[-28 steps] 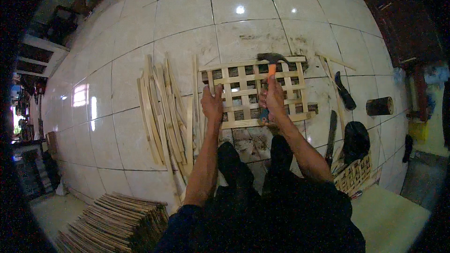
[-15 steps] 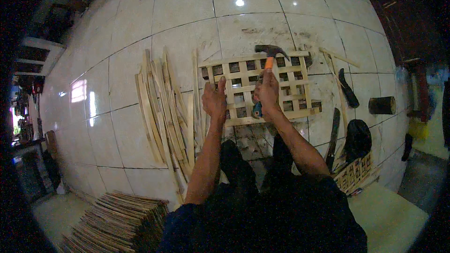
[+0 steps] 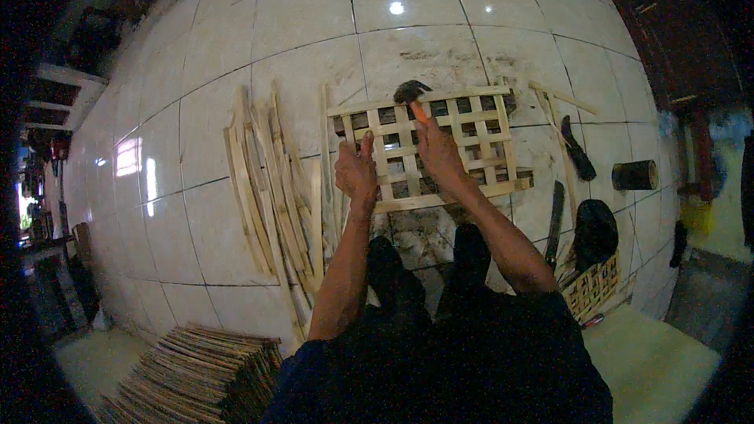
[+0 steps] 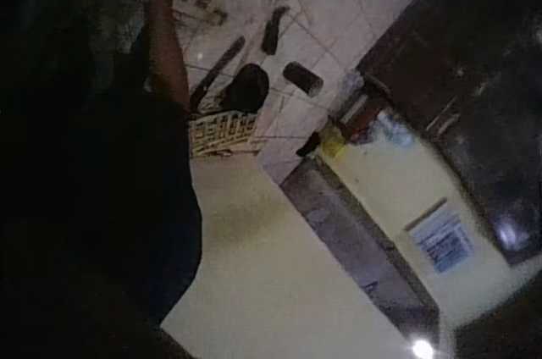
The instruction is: The person assembles a wooden lattice by inserting thin wooden strips into a frame and securing them with a hammer. They repeatedly adjust the strips and tap them into place, then stack the completed lattice with others.
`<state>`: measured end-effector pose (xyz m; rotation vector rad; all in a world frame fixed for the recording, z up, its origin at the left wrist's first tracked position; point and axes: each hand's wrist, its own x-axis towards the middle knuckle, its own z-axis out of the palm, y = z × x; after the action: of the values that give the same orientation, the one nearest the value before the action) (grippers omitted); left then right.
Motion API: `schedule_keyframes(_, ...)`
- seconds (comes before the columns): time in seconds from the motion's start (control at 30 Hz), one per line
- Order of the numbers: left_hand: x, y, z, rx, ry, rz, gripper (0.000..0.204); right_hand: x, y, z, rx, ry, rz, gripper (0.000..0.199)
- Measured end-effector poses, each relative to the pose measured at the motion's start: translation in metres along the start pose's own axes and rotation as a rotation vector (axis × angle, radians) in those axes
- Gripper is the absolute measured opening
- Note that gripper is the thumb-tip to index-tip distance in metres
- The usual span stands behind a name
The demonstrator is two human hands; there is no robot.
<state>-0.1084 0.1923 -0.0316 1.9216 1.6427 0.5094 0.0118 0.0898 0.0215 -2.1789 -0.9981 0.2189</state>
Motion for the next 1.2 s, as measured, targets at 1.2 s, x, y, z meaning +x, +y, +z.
schedule_keyframes(1.2,-0.01,0.013,-0.014,0.228,-0.3,0.071,0.044,0.002,-0.028,0.047,0.364,-0.005,0.112,0.045)
